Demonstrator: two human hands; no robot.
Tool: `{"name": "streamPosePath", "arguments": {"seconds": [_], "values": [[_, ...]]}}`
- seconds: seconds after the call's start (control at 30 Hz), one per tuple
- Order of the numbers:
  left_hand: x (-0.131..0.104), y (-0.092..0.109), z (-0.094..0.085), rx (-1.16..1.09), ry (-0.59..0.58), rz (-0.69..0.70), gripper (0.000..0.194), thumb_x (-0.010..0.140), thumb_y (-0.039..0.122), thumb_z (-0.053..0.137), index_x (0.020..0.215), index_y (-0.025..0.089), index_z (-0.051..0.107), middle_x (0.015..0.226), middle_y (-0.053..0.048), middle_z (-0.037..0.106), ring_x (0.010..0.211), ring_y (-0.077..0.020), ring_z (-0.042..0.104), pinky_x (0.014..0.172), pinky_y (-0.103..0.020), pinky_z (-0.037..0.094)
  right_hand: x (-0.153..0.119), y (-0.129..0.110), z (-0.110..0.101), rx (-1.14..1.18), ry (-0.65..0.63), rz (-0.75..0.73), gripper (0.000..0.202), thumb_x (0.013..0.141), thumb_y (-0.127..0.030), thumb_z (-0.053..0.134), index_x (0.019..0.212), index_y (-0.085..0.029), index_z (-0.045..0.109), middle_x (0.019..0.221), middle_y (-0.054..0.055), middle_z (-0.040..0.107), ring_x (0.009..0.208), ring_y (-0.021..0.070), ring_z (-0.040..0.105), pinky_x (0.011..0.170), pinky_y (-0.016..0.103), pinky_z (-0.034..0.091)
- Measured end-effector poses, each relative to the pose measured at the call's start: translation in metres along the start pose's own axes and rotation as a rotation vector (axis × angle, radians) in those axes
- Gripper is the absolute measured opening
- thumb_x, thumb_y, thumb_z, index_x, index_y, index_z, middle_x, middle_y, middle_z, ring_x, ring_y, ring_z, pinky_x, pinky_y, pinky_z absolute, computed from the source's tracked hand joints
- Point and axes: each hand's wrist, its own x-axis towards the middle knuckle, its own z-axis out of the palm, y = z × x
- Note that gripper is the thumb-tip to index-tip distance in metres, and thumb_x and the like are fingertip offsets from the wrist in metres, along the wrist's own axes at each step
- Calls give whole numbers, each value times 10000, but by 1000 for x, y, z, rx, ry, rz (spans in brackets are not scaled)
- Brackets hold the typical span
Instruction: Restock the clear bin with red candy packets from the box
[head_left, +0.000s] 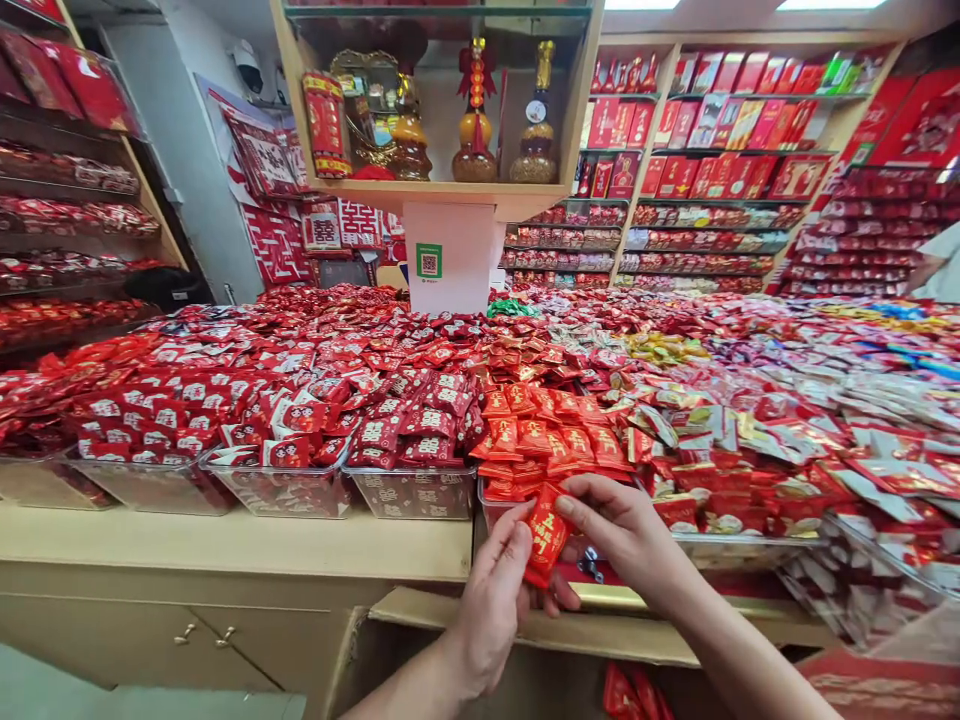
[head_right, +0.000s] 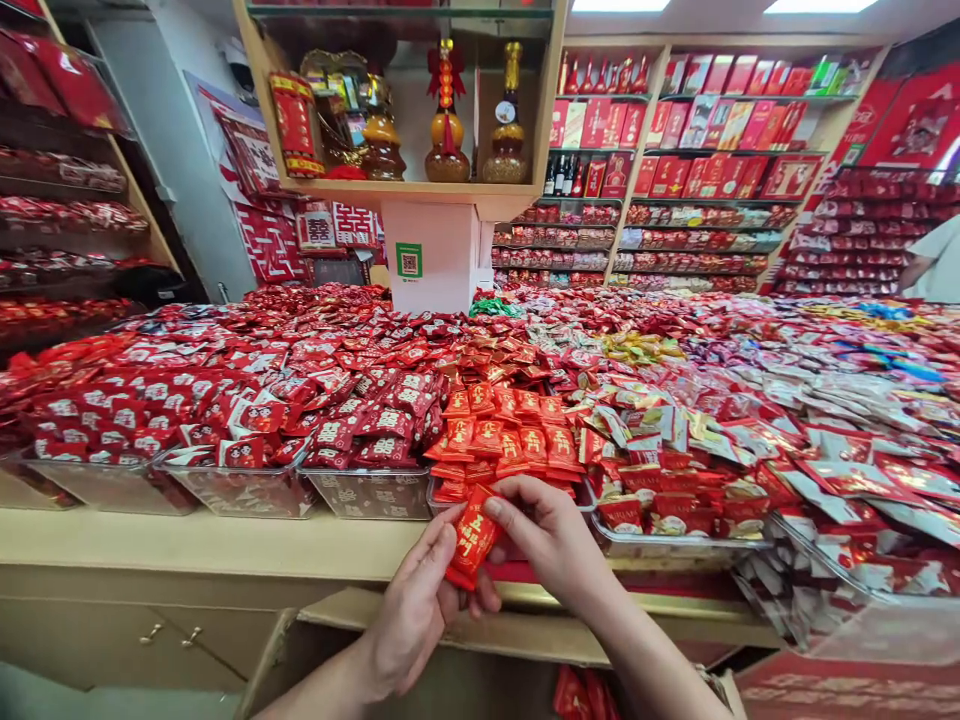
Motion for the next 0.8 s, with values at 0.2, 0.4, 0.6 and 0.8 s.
{"name": "streamPosePath", "arguments": {"seconds": [0.2, 0.4, 0.6, 0.8], "values": [[1, 4, 0, 3, -62, -127, 353, 792, 316, 539, 1118, 196, 478, 801, -37, 639, 526, -65, 570, 471, -157, 369, -12, 20, -3, 149, 174, -60, 191, 720, -329, 620, 871, -213, 617, 699, -6, 609, 551, 99, 519, 499, 209, 428], [3, -3, 7, 156, 45, 154, 334, 718, 161, 637, 1033, 173, 527, 1025, -62, 615, 949, -148, 560, 839, -271, 434, -23, 40, 5, 219, 214, -127, 277, 808, -418, 480, 924, -200, 605, 763, 28, 626, 619, 122, 528, 555, 236, 447], [2, -3, 9, 268, 30, 113, 261, 728, 186, 626, 976, 150, 555, 1017, -72, 626, 935, -153, 568, 852, -274, 433, -26, 43, 5, 189, 217, -69, 212, 706, -307, 644, 855, -168, 589, 789, 48, 646, 722, 151, 576, 664, 275, 482], [4, -4, 7, 212, 76, 98, 273, 735, 208, 619, 986, 136, 540, 1011, -82, 620, 929, -155, 562, 868, -294, 420, -33, 43, -4, -222, 239, -341, 317, 768, -261, 568, 1068, -214, 479, 1005, 94, 592, 833, 175, 581, 700, 310, 509]]}}
